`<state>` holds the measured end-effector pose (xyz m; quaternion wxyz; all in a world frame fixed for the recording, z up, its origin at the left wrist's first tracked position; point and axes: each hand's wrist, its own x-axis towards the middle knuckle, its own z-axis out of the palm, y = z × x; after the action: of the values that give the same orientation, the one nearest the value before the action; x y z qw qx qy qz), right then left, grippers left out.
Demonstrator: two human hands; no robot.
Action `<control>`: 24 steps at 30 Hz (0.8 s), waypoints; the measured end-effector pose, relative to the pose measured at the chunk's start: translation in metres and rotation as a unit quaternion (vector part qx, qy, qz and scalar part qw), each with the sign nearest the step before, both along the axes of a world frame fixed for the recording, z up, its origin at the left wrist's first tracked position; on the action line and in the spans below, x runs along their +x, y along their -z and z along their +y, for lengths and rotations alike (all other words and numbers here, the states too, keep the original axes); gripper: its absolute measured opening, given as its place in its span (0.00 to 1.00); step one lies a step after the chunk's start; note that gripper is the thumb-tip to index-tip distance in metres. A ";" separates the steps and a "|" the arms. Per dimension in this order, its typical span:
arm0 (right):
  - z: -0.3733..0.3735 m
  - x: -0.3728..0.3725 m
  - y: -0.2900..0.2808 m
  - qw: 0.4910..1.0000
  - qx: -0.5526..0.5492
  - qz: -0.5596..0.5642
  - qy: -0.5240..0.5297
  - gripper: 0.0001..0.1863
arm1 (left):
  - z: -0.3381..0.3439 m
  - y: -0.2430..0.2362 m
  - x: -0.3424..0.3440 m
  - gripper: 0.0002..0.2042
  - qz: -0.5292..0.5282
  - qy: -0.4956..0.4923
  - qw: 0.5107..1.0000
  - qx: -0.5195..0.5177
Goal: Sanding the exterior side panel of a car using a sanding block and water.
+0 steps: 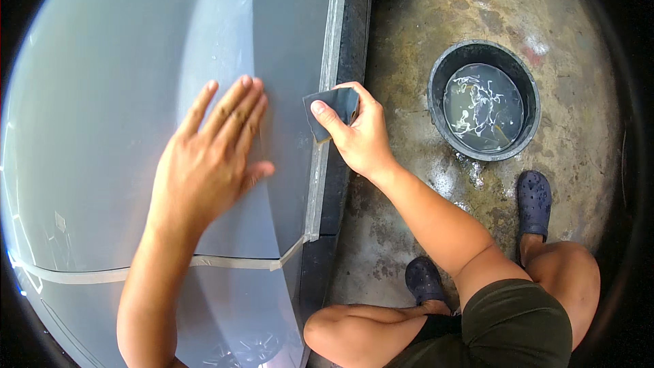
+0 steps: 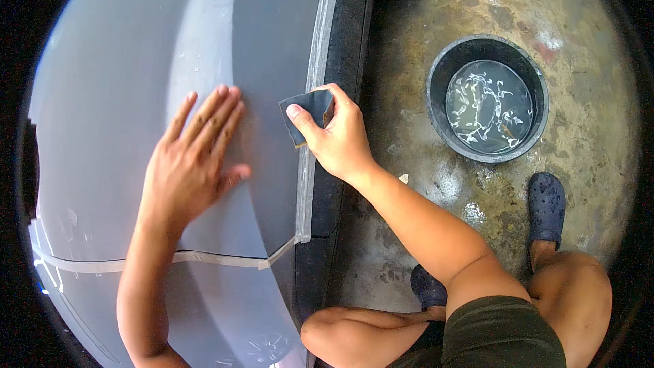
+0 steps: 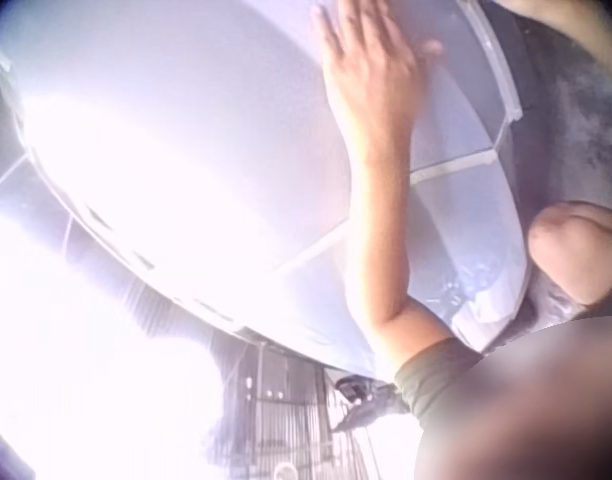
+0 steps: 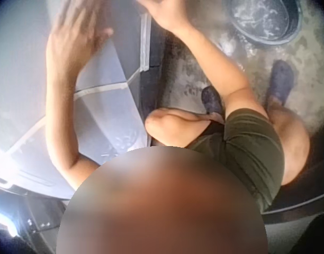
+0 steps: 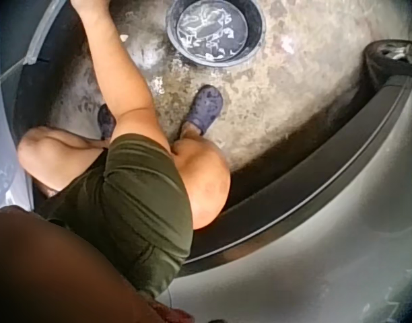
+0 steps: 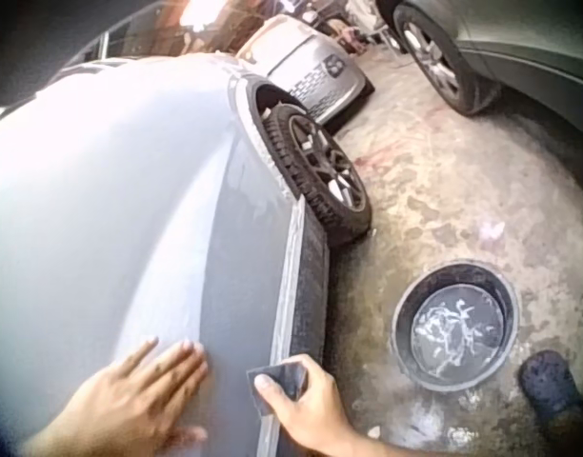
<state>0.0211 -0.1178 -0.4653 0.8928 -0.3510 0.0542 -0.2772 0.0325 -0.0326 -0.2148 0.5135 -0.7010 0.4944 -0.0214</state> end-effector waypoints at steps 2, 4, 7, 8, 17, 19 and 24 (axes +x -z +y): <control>-0.002 0.005 -0.001 1.000 -0.008 -0.001 0.009 0.13 | 0.009 0.001 -0.016 0.44 0.015 -0.010 1.000 0.016; -0.001 0.010 -0.005 1.000 -0.001 -0.009 0.024 0.14 | 0.020 0.001 -0.035 0.45 0.038 -0.022 0.999 0.021; 0.006 0.019 -0.011 0.996 -0.072 0.020 0.057 0.15 | 0.032 0.012 -0.067 0.45 0.030 -0.085 0.996 0.007; 0.006 0.018 -0.022 1.000 -0.013 -0.004 0.022 0.16 | 0.038 0.018 -0.078 0.43 0.029 -0.079 0.996 -0.014; 0.013 0.034 -0.049 0.989 -0.105 0.009 0.101 0.19 | 0.056 0.168 -0.165 0.11 0.234 -0.237 0.778 -0.532; 0.006 0.049 -0.049 0.985 -0.096 -0.002 0.145 0.20 | 0.050 0.210 -0.168 0.11 0.241 -0.387 0.768 -0.451; 0.026 0.038 -0.042 0.985 -0.109 -0.020 0.133 0.20 | 0.061 0.310 -0.177 0.11 0.378 -0.487 0.717 -0.326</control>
<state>0.0587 -0.0920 -0.4237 0.8050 -0.4304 0.0516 -0.4050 -0.1444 0.0286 -0.5248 -0.0369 -0.9188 0.2002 0.3383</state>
